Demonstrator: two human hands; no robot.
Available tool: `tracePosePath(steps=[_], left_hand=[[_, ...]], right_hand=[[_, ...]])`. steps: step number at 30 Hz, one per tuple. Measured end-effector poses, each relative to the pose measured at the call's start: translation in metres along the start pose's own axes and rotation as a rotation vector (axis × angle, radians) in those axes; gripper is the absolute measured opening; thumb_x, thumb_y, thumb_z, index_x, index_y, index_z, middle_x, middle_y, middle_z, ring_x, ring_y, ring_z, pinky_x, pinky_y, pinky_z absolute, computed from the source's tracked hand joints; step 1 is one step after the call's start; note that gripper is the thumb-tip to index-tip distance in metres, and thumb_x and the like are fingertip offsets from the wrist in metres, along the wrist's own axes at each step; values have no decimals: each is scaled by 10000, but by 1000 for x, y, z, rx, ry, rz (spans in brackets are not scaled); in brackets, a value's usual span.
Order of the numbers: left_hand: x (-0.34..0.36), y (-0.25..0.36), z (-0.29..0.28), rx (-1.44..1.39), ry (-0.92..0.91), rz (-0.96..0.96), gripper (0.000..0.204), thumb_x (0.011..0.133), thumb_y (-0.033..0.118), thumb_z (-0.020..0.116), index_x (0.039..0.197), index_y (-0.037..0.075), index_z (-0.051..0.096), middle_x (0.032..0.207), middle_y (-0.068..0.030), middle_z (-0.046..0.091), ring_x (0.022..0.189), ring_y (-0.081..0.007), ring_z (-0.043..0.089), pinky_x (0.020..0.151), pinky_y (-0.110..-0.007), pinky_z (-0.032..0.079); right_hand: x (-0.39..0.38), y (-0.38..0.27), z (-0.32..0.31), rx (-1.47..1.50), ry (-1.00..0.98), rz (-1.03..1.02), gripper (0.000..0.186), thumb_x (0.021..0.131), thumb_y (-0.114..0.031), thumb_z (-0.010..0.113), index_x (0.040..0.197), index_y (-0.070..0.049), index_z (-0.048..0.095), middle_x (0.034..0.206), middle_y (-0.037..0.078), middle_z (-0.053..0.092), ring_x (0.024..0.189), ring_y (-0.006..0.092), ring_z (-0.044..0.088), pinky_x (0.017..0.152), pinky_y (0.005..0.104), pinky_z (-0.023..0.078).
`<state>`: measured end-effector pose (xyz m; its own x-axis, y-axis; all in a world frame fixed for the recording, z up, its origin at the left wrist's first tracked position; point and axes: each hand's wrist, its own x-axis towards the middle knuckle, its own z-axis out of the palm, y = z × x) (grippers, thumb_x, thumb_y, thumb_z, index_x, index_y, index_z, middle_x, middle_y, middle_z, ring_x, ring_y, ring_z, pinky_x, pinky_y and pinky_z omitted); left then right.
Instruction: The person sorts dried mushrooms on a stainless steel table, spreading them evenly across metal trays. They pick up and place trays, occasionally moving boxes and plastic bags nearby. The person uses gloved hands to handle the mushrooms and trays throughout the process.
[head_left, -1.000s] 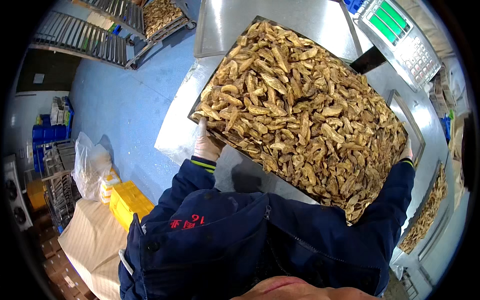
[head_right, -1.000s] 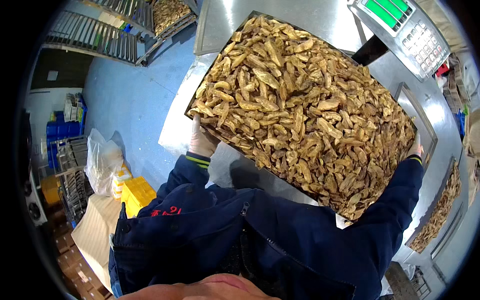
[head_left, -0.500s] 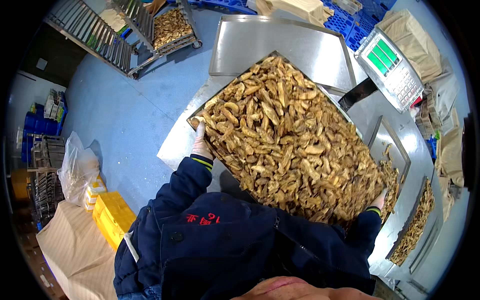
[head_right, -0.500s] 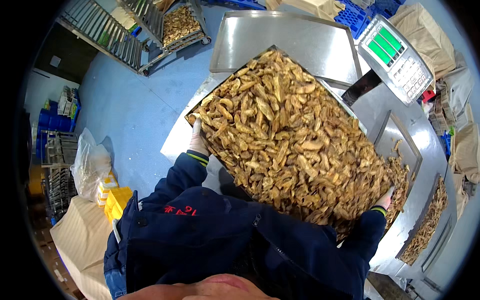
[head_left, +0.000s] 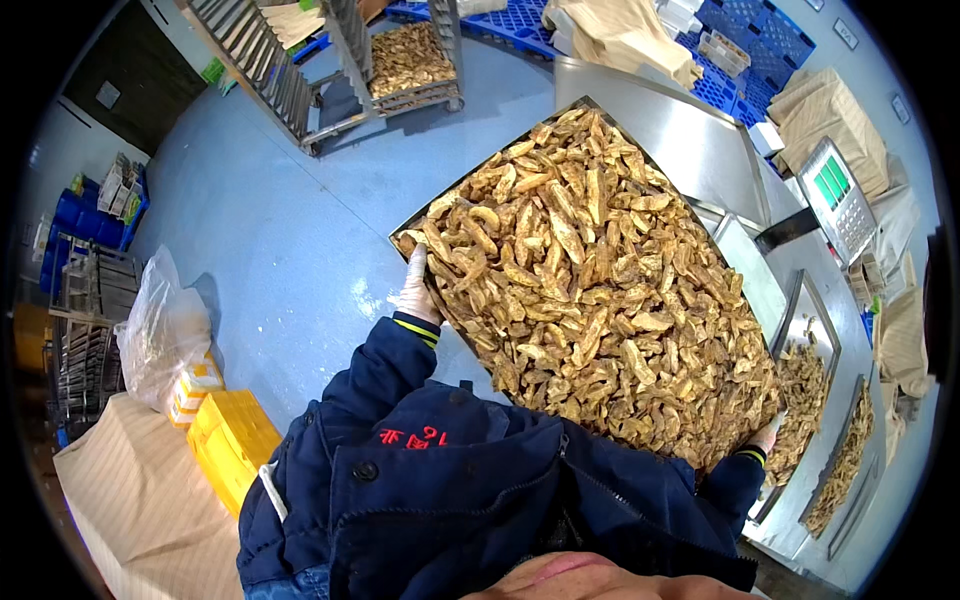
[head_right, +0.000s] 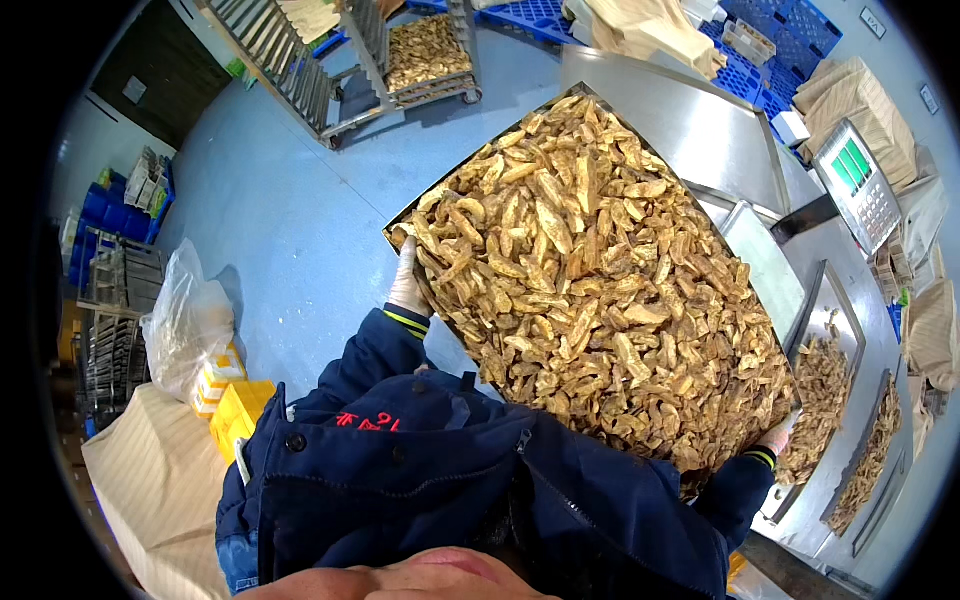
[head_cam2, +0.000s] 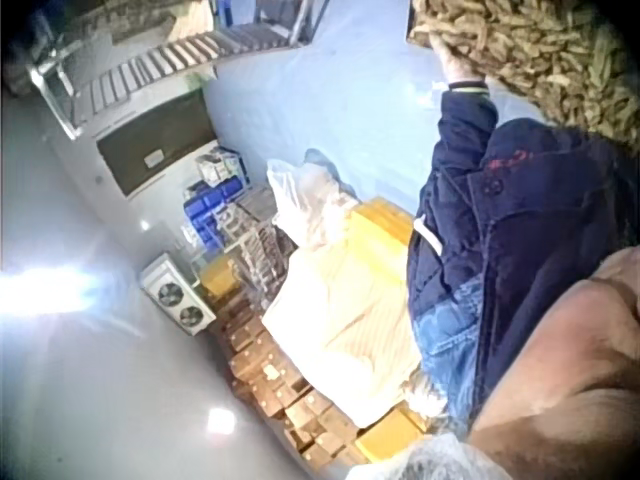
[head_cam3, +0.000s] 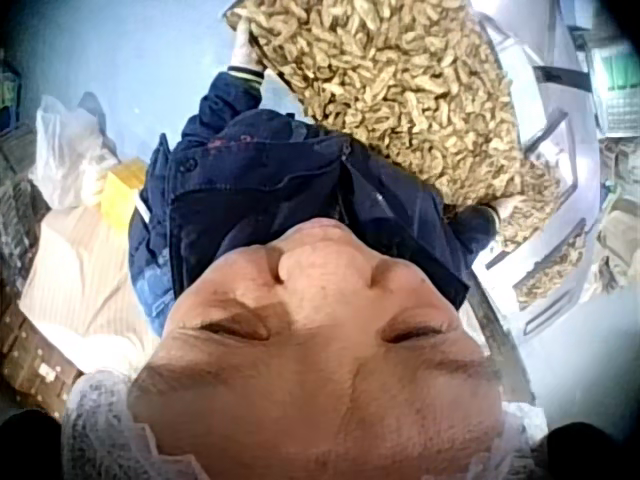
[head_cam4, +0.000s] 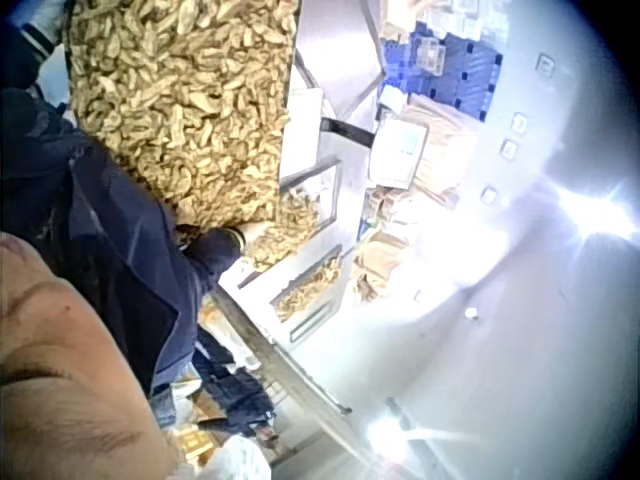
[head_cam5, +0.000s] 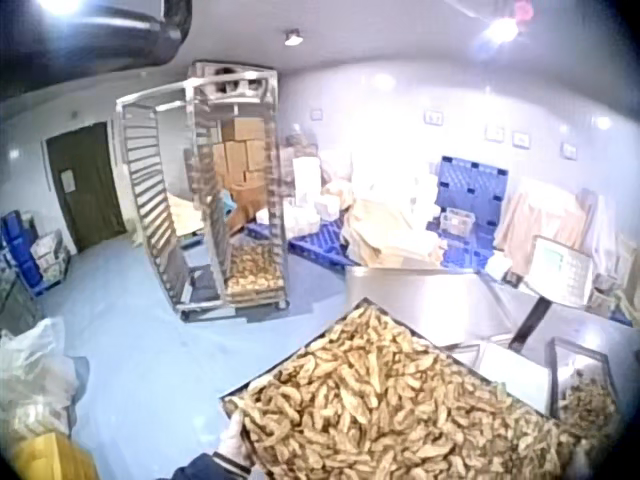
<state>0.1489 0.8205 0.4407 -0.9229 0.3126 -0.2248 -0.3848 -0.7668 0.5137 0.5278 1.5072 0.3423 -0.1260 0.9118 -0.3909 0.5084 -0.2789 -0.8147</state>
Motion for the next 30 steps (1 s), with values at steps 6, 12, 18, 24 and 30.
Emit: tracePosePath(steps=[6, 12, 18, 24, 30], left_hand=[[-11, 15, 16, 62, 61, 92, 601, 892, 453, 627, 1330, 64, 489, 1283, -126, 579, 1143, -294, 577, 990, -467, 470], [-21, 16, 29, 48, 113, 105, 598, 861, 430, 679, 1308, 72, 508, 1284, -129, 580, 1140, -309, 578, 990, -477, 467], [-18, 10, 27, 10, 20, 88, 611, 855, 433, 684, 1319, 80, 503, 1292, -126, 575, 1150, -309, 569, 1002, -483, 456], [-18, 0, 20, 41, -56, 151, 613, 873, 448, 653, 1341, 87, 489, 1308, -122, 566, 1177, -313, 551, 1027, -491, 429], [-6, -6, 35, 73, -149, 139, 602, 932, 460, 554, 1401, 104, 424, 1380, -109, 506, 1233, -320, 506, 1067, -497, 381]], right_hand=[[-19, -4, 70, -12, 141, -137, 997, 796, -784, 413, 1426, -13, 392, 1423, 141, 444, 1242, 264, 462, 1051, 343, 343], [-36, -18, 82, 263, 0, 7, 1034, 738, -797, 524, 1372, 16, 446, 1367, 147, 485, 1217, 286, 471, 1051, 387, 346], [-37, -18, 83, 553, -207, 168, 985, 752, -777, 532, 1310, 34, 514, 1284, 135, 564, 1152, 269, 527, 1002, 395, 403], [-18, 5, 92, 463, -91, 77, 981, 746, -759, 565, 1237, 90, 554, 1222, 150, 610, 1063, 276, 590, 930, 382, 467], [87, 56, 73, -138, 39, -215, 720, 905, -531, 494, 1380, 1, 397, 1118, 179, 648, 997, 250, 620, 894, 379, 481]])
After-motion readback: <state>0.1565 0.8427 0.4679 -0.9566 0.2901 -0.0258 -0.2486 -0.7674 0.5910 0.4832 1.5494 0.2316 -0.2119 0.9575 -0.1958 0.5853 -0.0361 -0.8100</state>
